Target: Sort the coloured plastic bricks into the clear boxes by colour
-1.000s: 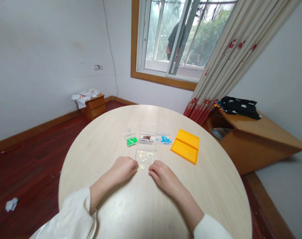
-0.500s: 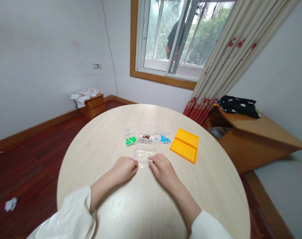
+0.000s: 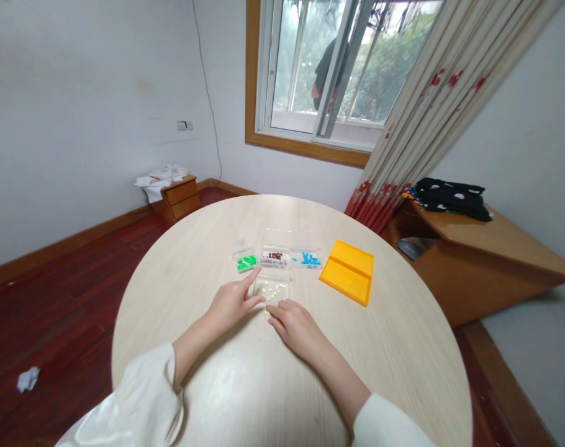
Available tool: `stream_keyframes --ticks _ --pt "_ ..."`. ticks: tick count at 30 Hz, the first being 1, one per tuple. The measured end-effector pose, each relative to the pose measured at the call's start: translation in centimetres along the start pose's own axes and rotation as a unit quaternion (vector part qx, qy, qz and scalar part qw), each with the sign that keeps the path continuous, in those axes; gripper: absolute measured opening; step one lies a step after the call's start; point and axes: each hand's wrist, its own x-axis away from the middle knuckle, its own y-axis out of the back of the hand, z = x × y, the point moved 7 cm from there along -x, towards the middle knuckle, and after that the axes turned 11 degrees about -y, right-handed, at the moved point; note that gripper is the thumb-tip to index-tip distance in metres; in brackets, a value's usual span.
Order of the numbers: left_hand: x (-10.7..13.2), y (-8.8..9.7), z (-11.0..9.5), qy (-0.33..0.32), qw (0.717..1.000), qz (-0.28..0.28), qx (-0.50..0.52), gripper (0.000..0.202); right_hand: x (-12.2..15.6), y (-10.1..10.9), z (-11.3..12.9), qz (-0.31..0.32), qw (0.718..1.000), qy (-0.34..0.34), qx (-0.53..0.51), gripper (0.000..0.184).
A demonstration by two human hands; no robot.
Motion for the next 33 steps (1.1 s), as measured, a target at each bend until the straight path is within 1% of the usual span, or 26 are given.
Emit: stream_keyframes --ticks 2,6,7,9,13,15,17,20,23,29,31,33 --pt "0.0 0.0 -0.1 -0.004 1.000 0.004 0.001 0.054 0.0 -0.2 -0.1 -0.004 1.000 -0.003 -0.002 0.014" --pt "0.1 -0.1 -0.6 -0.023 1.000 0.014 0.007 0.025 -0.2 -0.4 -0.4 -0.026 0.999 -0.001 -0.021 0.011" --pt "0.1 -0.2 -0.8 -0.029 0.999 0.020 0.004 0.021 -0.2 -0.4 -0.4 -0.029 0.999 -0.001 -0.025 0.011" --pt "0.1 -0.5 -1.0 -0.038 0.998 0.039 -0.013 0.021 -0.2 -0.5 -0.4 -0.030 0.999 -0.002 -0.030 0.011" --pt "0.3 -1.2 -1.4 -0.044 0.993 0.094 -0.048 0.026 0.0 0.0 -0.1 -0.041 0.999 0.012 -0.031 0.010" --pt "0.4 -1.5 -1.6 -0.049 0.991 0.111 -0.052 0.025 0.1 0.8 0.2 -0.073 0.996 0.026 -0.050 0.011" --pt "0.4 -1.7 -1.8 -0.058 0.990 0.116 -0.050 0.021 0.2 1.9 0.2 -0.125 0.989 0.033 -0.077 0.014" --pt "0.5 -2.0 -1.9 -0.076 0.988 0.125 -0.052 0.018 0.4 3.4 -0.3 -0.205 0.973 0.025 -0.101 0.021" --pt "0.6 -2.4 -2.1 -0.094 0.985 0.134 -0.052 0.018 0.3 4.0 -1.1 -0.249 0.962 0.009 -0.108 0.025" --pt "0.7 -2.8 -2.2 -0.107 0.981 0.142 -0.073 0.016 -0.1 3.8 -1.8 -0.256 0.964 0.001 -0.073 0.035" --pt "0.6 -2.9 -2.2 -0.110 0.980 0.145 -0.080 0.017 0.0 3.8 -1.8 -0.245 0.967 0.004 -0.073 0.032" --pt "0.6 -3.0 -2.2 -0.108 0.979 0.150 -0.082 0.019 0.1 3.8 -1.7 -0.220 0.972 0.011 -0.078 0.026"
